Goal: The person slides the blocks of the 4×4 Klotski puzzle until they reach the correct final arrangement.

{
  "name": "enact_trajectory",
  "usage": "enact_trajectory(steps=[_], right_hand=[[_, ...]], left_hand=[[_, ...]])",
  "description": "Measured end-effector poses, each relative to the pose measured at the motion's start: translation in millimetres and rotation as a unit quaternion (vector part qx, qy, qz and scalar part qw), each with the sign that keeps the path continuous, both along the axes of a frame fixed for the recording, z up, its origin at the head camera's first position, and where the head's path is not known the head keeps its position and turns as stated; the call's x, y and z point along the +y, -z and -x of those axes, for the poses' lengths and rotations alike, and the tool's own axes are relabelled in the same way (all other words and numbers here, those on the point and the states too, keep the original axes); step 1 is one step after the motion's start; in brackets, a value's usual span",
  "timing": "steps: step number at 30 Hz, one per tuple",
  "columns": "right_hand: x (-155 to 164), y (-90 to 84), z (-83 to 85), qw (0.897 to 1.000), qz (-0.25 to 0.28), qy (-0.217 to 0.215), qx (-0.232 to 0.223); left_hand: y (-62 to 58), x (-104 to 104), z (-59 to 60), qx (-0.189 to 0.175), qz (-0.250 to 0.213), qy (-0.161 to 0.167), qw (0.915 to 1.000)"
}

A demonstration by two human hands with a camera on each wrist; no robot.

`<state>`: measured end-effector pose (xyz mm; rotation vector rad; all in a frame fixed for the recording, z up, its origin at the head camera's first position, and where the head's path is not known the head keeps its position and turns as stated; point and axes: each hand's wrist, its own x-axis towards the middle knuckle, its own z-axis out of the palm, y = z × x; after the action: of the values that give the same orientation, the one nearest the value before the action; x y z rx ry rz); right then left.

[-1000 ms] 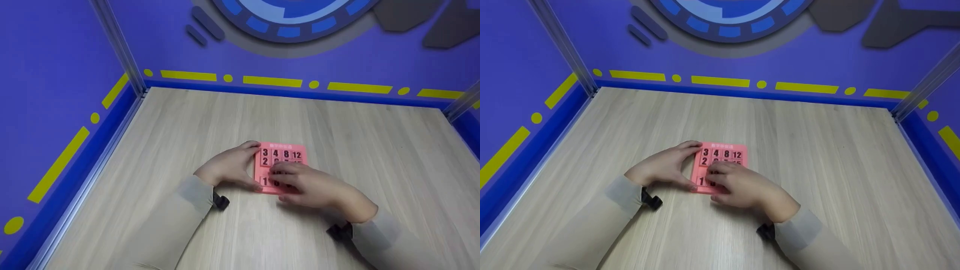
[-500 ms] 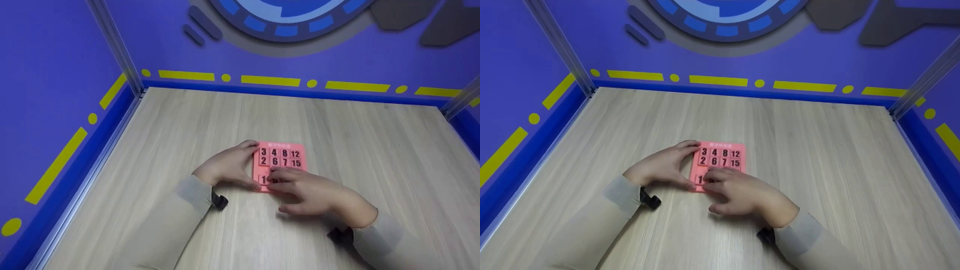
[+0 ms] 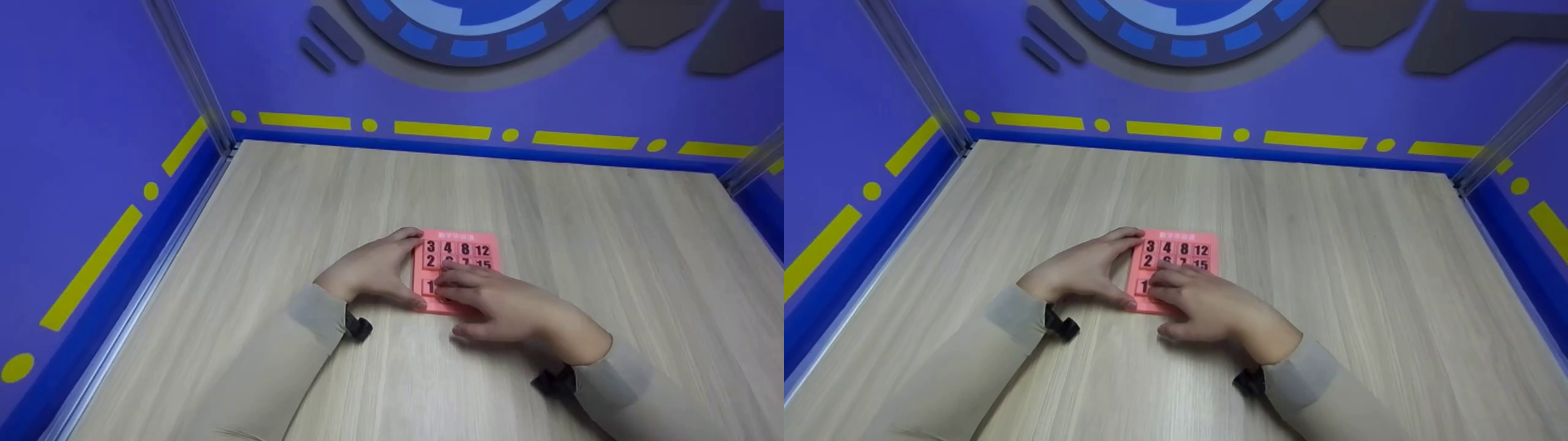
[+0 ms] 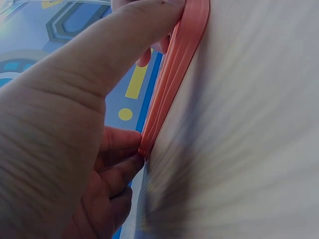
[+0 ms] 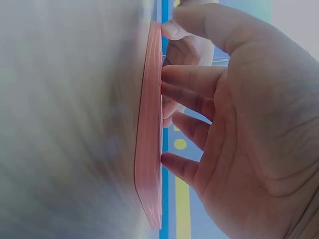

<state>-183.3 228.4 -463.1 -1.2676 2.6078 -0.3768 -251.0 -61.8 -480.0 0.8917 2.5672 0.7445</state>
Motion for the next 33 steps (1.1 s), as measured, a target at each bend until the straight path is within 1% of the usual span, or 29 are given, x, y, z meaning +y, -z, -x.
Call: enact_trajectory(steps=[5, 9, 17, 24, 26, 31, 33], right_hand=[[0, 0.2, -0.7, 1.000, -0.001, -0.009, 0.009], [-1, -0.1, -0.3, 1.000, 0.001, -0.004, 0.014], [1, 1.5, 2.6, 1.000, -0.012, 0.023, -0.002], [4, 1.3, -1.7, 1.000, -0.007, 0.026, -0.013], [6, -0.3, -3.2, 1.000, -0.002, 0.025, -0.008], [11, -4.7, -6.7, 0.999, 0.015, 0.016, 0.029], [13, -5.2, -8.2, 0.999, 0.016, 0.010, 0.036]], left_hand=[[-1.3, 0, -0.5, -0.001, 0.004, -0.004, 1.0000], [-1.6, 0, 0.0, 0.002, 0.004, -0.001, 1.0000], [-2.1, -1, 0.3, 0.006, -0.002, 0.007, 1.0000], [-1.8, -2, -0.3, 0.005, 0.000, 0.008, 1.0000], [-1.3, -2, -0.4, 0.003, 0.000, 0.007, 1.0000], [-0.8, -1, -0.1, 0.002, -0.004, 0.007, 1.0000], [-0.4, -1, 0.2, 0.003, -0.004, 0.008, 1.0000]])
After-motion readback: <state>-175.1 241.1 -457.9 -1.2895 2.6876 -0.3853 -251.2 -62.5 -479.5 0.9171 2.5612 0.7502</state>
